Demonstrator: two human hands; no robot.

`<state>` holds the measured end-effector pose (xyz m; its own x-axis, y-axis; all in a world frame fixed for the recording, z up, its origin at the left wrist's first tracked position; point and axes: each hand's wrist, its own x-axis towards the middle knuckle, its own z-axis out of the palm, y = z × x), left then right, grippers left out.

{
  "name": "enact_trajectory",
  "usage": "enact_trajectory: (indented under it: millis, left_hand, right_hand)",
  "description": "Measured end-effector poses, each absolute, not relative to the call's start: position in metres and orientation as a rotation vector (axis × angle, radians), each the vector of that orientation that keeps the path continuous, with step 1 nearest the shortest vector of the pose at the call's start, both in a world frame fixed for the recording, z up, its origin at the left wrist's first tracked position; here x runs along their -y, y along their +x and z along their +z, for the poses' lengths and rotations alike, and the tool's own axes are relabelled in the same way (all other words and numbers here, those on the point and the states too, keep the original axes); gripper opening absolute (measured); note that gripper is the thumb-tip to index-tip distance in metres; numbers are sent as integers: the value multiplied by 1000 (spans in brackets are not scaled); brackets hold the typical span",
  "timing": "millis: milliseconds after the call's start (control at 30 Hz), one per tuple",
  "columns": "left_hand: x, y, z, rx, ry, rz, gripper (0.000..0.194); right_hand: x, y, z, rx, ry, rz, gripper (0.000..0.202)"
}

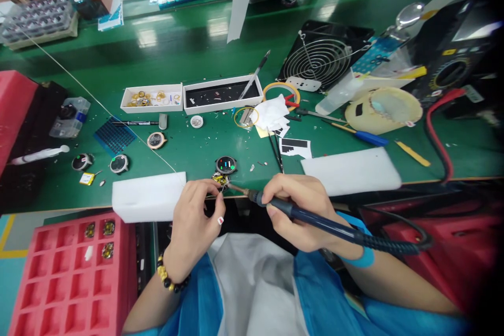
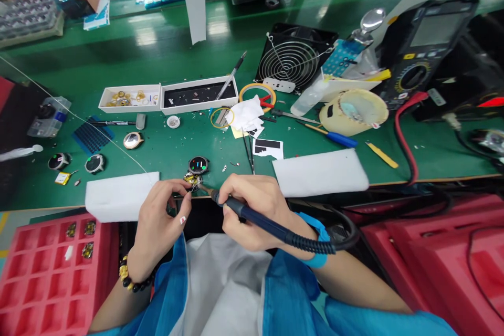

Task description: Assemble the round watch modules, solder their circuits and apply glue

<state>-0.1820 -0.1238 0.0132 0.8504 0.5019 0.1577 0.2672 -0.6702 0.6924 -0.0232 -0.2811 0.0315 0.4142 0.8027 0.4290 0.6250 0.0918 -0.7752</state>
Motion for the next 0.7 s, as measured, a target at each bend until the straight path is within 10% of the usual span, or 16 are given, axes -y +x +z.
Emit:
enact_trajectory:
  millis: [700]
  left_hand:
    - [123, -182, 12, -548, 2337, 460, 9]
  right_hand:
    - [284, -25, 28, 1400, -1575, 162, 22]
